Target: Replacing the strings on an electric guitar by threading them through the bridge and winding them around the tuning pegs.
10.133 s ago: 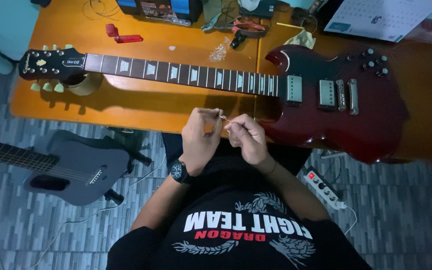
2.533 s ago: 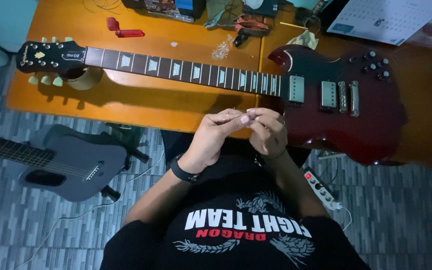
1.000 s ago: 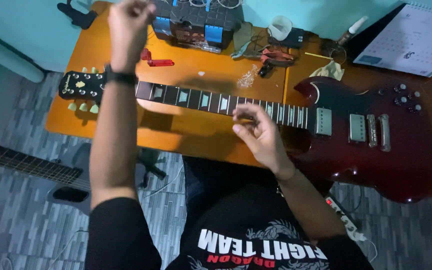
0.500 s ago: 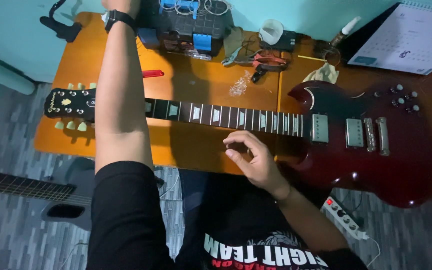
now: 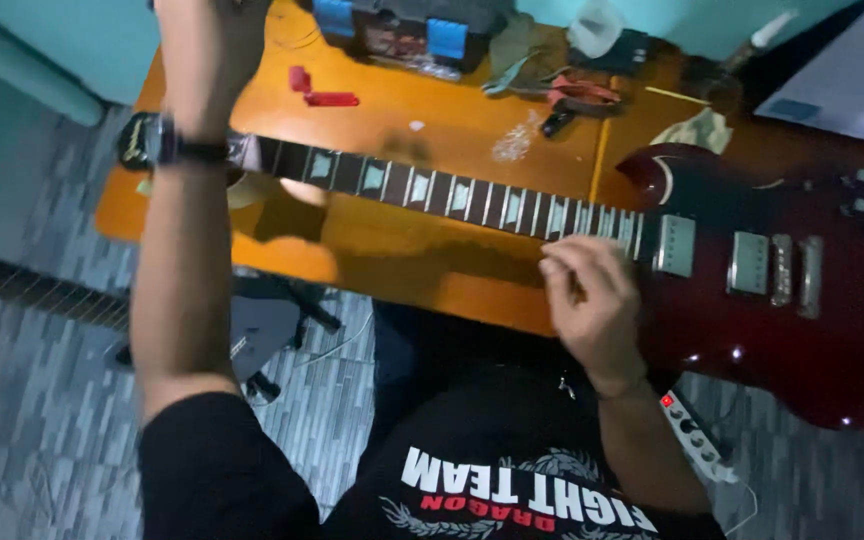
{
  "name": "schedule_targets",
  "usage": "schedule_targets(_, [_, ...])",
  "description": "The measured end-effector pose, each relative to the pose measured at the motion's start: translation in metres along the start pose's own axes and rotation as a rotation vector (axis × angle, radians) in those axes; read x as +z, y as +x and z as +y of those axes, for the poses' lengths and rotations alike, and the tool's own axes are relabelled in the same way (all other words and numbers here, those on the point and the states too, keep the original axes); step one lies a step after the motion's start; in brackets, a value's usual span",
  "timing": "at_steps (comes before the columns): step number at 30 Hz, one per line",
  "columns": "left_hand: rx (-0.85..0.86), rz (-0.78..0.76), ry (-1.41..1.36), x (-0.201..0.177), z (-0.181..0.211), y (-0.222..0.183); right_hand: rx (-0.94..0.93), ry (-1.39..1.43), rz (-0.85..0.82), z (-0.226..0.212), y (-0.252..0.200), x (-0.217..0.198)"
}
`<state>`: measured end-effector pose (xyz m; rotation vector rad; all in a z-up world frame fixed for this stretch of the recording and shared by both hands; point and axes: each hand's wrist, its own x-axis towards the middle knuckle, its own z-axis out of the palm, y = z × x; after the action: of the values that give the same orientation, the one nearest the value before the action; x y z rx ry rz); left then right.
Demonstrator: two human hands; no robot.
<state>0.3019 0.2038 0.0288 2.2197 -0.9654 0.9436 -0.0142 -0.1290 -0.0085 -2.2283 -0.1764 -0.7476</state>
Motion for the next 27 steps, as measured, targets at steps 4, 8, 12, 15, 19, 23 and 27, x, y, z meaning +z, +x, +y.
schedule_targets(4, [-0.156,0.077,0.031,-0.053,0.045,-0.052,-0.143,-0.491,-0.063,0.004,0.011,-0.021])
schedule_targets(8, [-0.52,0.33,-0.001,-0.044,0.079,-0.155,-0.01,-0.592,-0.148,0.007,0.024,-0.019])
schedule_targets(12, [-0.646,0.317,0.019,-0.047,0.102,-0.161,-0.049,-0.602,-0.225,0.013,0.04,-0.009])
schedule_targets(15, [-0.545,0.322,0.025,-0.056,0.065,-0.146,-0.028,-0.614,-0.301,0.017,0.051,0.0])
schedule_targets(19, [-0.342,-0.023,0.391,-0.052,-0.016,-0.115,-0.08,-0.501,-0.345,0.028,0.071,0.021])
schedule_targets(23, [0.0,-0.194,0.5,-0.045,-0.053,-0.093,-0.074,-0.416,-0.428,0.029,0.087,0.049])
schedule_targets(27, [0.093,-0.213,0.582,-0.053,-0.05,-0.089,0.027,-0.375,-0.547,0.006,0.103,0.076])
